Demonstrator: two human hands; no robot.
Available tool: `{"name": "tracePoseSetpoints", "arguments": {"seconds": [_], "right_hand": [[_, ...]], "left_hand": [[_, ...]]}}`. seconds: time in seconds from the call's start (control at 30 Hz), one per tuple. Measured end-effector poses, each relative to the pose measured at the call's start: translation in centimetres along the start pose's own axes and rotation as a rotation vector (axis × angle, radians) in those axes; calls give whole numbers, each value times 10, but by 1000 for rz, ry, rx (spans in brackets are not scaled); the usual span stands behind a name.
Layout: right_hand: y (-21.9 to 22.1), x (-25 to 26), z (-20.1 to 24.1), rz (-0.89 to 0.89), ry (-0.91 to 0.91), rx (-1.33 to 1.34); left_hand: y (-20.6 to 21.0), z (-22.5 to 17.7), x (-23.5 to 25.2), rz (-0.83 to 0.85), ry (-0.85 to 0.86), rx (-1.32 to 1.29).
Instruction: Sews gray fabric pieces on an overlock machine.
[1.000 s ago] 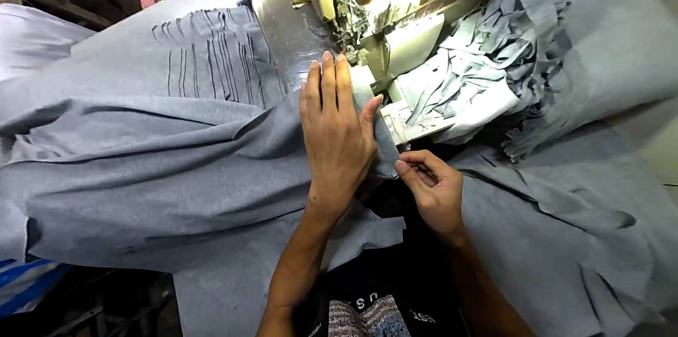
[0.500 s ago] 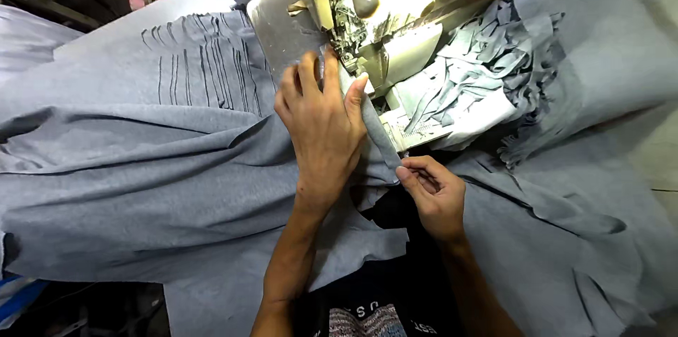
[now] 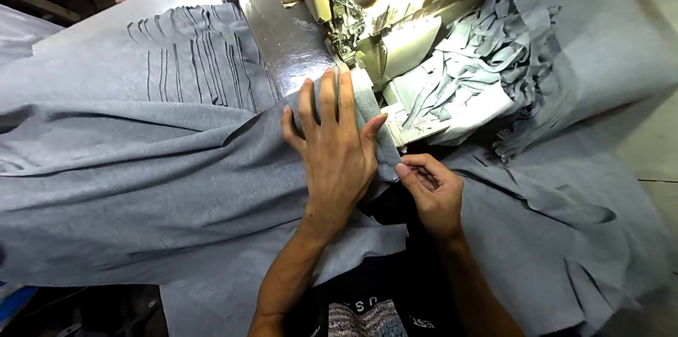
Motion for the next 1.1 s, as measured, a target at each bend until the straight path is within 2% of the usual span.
{"name": "tracePoseSetpoints", "arguments": {"seconds": [0.23, 1.1], "right_hand": [[2, 5, -4, -16, -13, -41], [1, 6, -10, -27, -2, -41]], "left_hand": [[10, -2, 4, -78, -30, -61], [6, -10, 13, -41, -146, -168]]}}
Point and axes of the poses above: each hand's wrist, its own x-axis towards the middle knuckle, its own y-axis out of the palm, z = x × y, the point moved 1 cm from there along x, towards the middle knuckle, and after that the axes turned 15 degrees about x, right-handed, at the moved point
